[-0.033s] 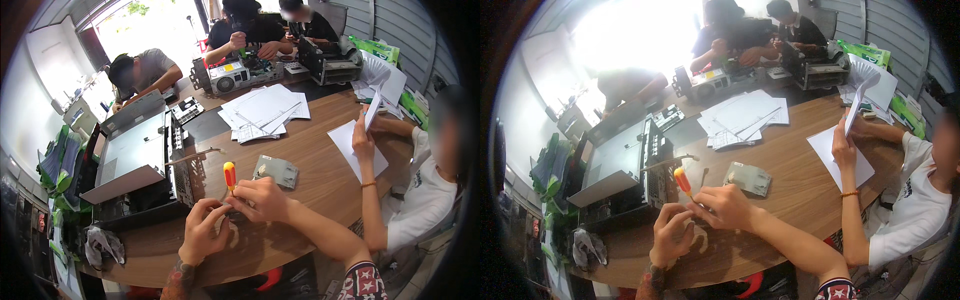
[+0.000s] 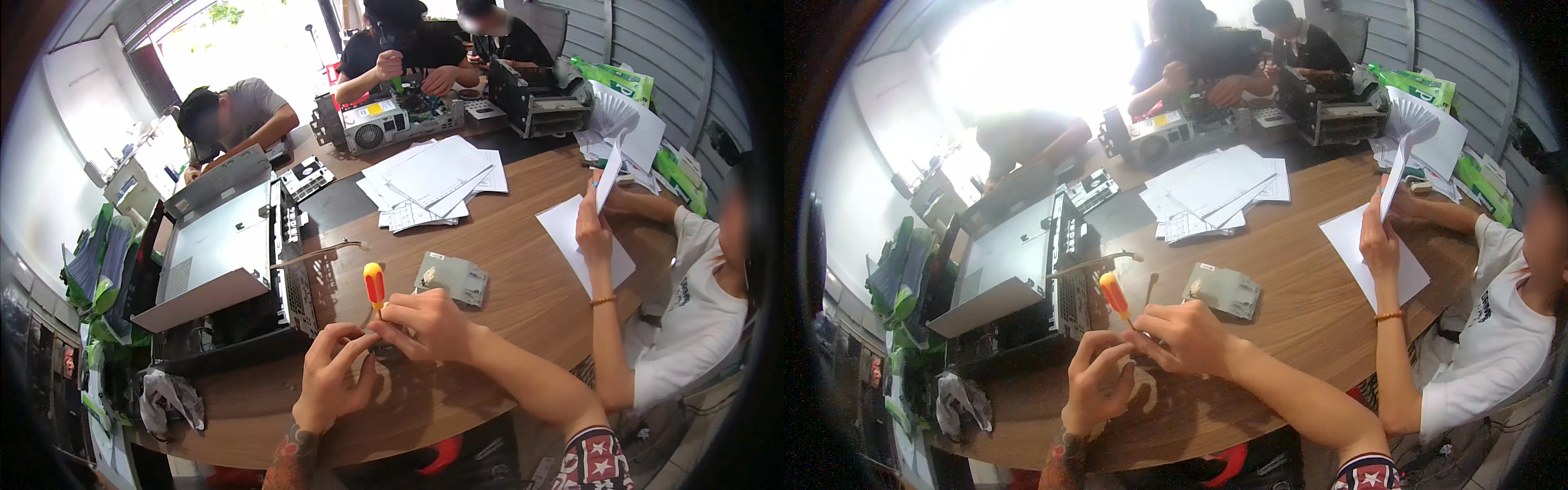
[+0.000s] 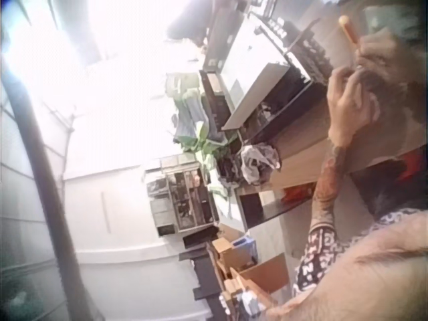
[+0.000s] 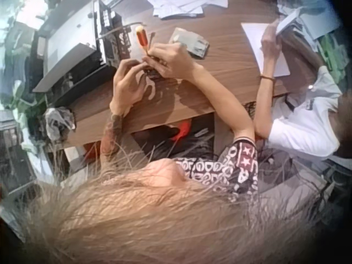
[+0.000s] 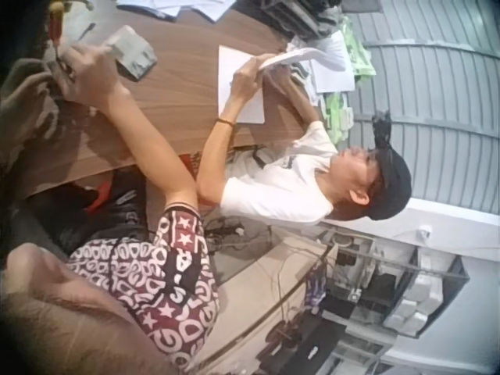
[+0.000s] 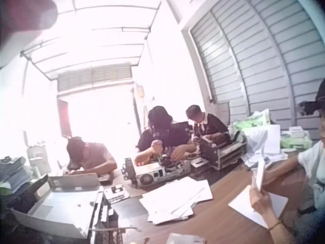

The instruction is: The person disassembles a lamp fixture using a screwdriver on a table, wipes a component with a cloth, and separates the parts by hand.

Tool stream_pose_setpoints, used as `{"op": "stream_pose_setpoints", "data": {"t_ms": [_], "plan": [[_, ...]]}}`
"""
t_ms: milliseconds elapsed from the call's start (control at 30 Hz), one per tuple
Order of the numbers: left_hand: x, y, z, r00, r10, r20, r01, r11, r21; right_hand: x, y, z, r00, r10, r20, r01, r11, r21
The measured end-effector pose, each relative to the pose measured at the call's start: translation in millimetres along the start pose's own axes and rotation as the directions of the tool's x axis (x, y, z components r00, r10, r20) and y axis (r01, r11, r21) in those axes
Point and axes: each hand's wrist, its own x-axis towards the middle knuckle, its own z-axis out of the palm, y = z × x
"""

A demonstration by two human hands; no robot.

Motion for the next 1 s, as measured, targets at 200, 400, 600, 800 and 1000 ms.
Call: {"op": "stream_pose_setpoints", "data": {"t_ms": [200, 400, 600, 800, 1000], "plan": [[0.2, -1.2, -0.3, 1.000, 0.003, 0.014, -0.004, 1.000, 0.014, -3.1, 5.2, 7.8, 1.000, 0.023, -0.003, -0.023, 1.000, 0.005], [1.6, 0.2, -3.1, 0.998, 0.011, 0.066, -0.014, 0.999, 0.041, -1.4, 3.6, 2.4, 0.997, 0.076, 0.026, -0.075, 0.997, -0.034], [1.4, 1.1, -2.7, 0.998, 0.007, 0.058, -0.009, 1.000, 0.030, -1.1, 3.6, 1.5, 0.999, 0.034, 0.003, -0.034, 0.998, -0.054], [-2.5, -2.6, 0.0, 0.999, 0.004, 0.037, -0.003, 1.000, -0.028, -0.7, 1.7, 3.0, 1.000, 0.024, -0.014, -0.024, 0.999, -0.046], [-3.8, -3.6, 0.6, 0.997, 0.029, 0.075, -0.027, 0.999, -0.027, 0.0, 2.6, 0.1, 0.999, 0.035, -0.017, -0.035, 0.999, 0.005]]}}
